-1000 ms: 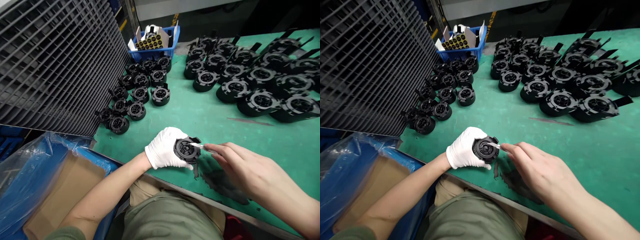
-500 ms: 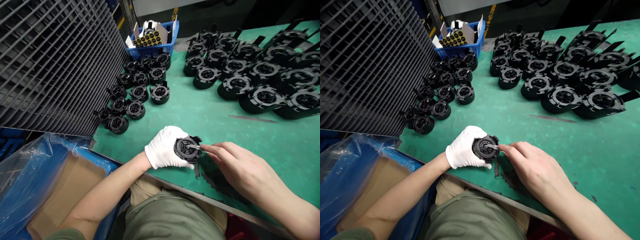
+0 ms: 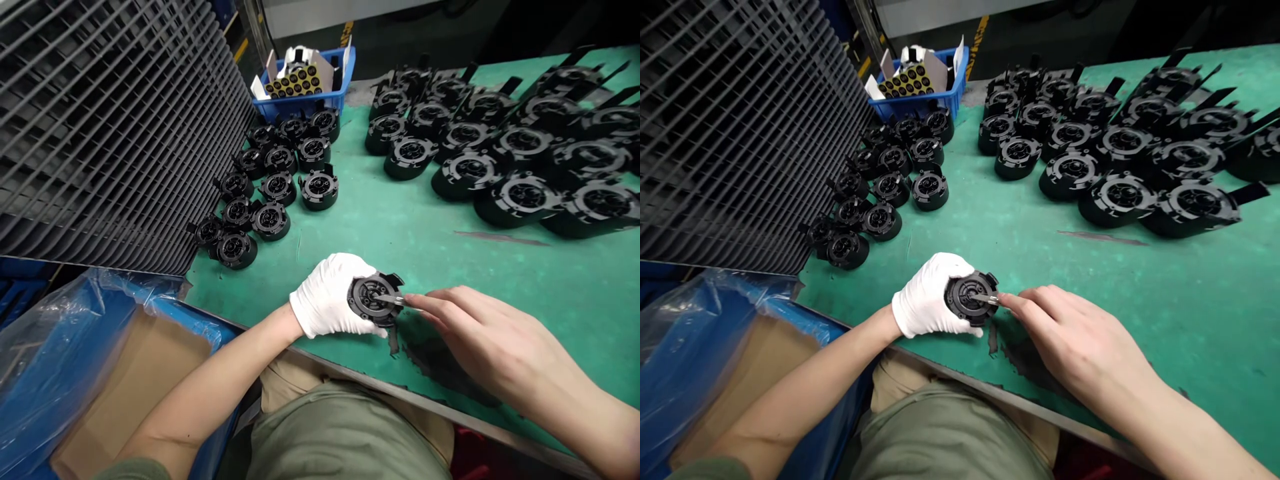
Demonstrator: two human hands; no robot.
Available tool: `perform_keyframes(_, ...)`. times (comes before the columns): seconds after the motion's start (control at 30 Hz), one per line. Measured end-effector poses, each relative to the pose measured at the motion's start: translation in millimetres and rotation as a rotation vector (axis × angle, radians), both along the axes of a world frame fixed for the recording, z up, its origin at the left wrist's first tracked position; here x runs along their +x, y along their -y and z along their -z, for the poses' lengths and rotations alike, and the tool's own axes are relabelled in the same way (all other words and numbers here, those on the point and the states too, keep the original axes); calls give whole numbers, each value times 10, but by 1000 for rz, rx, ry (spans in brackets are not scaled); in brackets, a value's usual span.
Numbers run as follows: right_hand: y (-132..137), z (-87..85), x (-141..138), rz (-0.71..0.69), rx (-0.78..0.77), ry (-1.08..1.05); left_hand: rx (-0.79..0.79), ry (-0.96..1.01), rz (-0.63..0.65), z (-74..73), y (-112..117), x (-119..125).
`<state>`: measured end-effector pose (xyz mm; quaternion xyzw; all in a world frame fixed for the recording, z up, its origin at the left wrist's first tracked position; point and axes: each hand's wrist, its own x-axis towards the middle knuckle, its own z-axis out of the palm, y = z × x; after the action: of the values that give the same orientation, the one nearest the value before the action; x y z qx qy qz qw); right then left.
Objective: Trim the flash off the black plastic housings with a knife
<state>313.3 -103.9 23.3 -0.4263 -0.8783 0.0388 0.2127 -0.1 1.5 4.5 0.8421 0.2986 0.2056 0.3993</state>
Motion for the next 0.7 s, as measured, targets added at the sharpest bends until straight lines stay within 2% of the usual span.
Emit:
perform_keyframes(0.1, 26, -20, -33, 16, 37, 22, 13, 26, -11, 4, -3, 0)
perform_keyframes(0.23, 39, -53, -44, 21, 82, 66, 4, -57, -26, 16, -8, 3)
perform_keyframes(0.4, 30, -71, -54, 8, 65, 14, 8, -58, -9, 12, -9, 9)
perform_keyframes(0.7, 81, -72, -11, -1, 47, 121, -17, -78, -13, -7, -12, 10)
